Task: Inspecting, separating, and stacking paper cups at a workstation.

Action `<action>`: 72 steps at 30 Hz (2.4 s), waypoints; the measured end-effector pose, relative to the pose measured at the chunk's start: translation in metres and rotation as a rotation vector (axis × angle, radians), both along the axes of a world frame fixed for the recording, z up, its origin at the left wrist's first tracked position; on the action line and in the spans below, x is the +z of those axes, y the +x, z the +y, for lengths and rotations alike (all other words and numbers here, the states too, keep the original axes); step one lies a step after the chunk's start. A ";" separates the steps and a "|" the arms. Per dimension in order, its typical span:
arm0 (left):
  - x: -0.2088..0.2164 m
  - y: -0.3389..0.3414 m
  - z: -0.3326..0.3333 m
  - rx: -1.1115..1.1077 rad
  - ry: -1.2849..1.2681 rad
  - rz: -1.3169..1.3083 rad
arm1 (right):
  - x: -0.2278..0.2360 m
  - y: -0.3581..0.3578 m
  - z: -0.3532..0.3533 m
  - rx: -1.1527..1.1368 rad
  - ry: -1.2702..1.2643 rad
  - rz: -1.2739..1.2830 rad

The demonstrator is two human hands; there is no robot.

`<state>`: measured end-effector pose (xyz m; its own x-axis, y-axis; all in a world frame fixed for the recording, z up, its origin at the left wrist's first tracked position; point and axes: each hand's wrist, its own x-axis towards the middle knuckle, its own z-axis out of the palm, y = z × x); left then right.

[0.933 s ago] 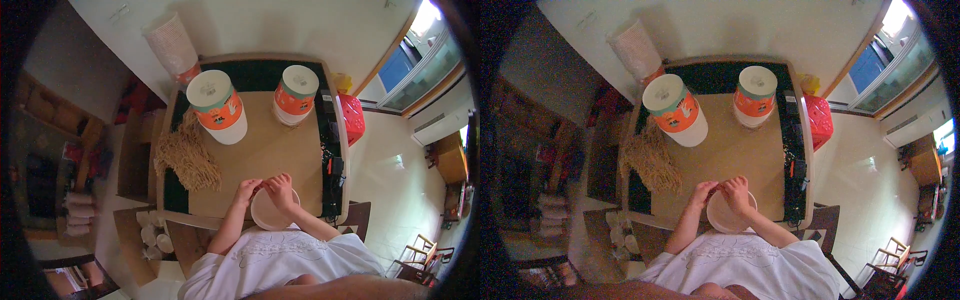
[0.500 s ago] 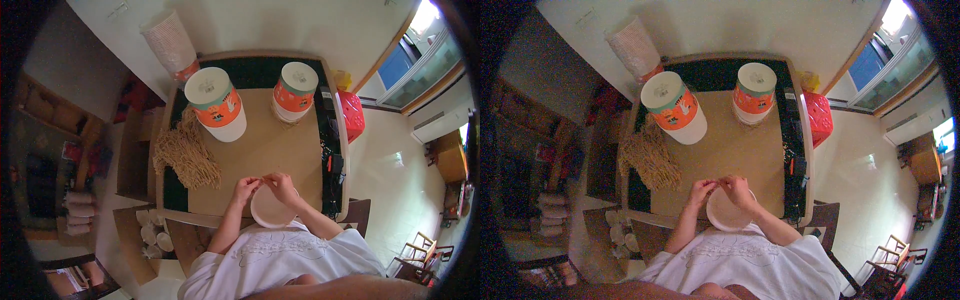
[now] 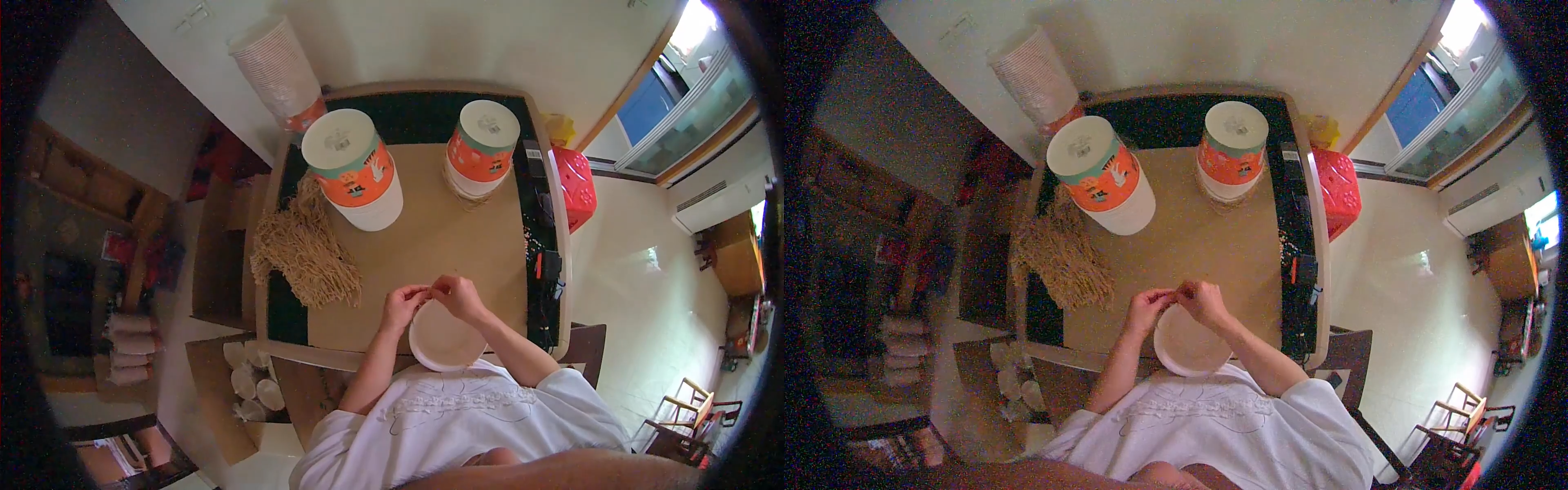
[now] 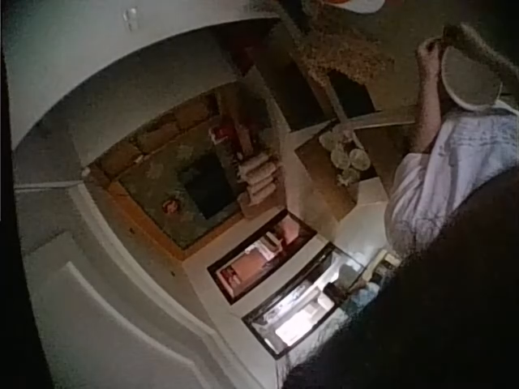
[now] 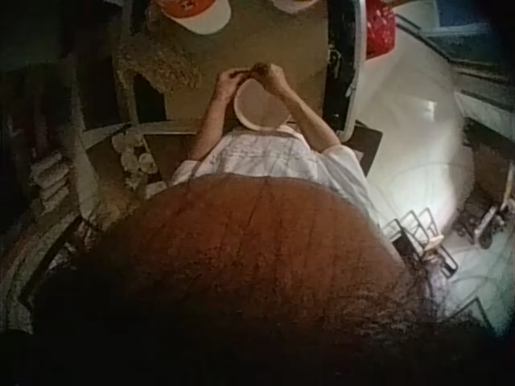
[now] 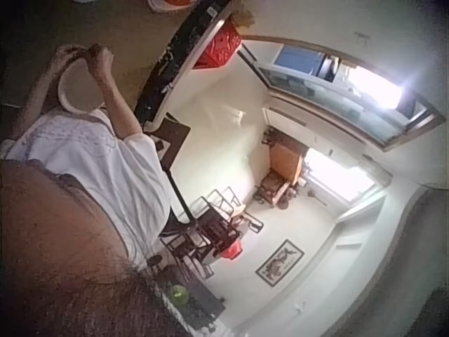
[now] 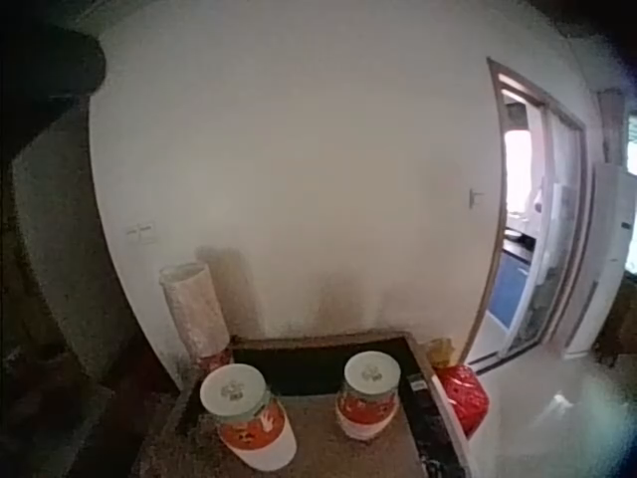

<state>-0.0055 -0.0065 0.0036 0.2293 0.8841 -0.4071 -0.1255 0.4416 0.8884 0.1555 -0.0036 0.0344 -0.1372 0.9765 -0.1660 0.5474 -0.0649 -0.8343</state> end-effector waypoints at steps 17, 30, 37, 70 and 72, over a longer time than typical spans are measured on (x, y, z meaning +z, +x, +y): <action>0.005 0.004 -0.001 0.005 0.098 0.138 | -0.004 -0.003 -0.002 -0.017 0.167 -0.056; -0.009 0.002 -0.001 0.069 0.151 0.277 | 0.005 -0.004 -0.001 -0.001 0.126 -0.029; -0.011 -0.006 -0.001 0.114 -0.050 -0.017 | 0.012 -0.005 -0.003 0.107 0.241 -0.113; -0.004 -0.001 0.001 0.081 -0.023 0.053 | 0.001 -0.003 0.007 0.055 -0.073 0.051; -0.006 -0.001 0.002 0.114 -0.072 0.010 | 0.000 -0.004 0.008 0.051 -0.080 0.043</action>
<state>-0.0067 -0.0048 -0.0026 0.1247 0.8726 -0.4723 -0.1699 0.4878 0.8563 0.1519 0.0041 0.0348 -0.1952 0.9521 -0.2356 0.5153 -0.1048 -0.8506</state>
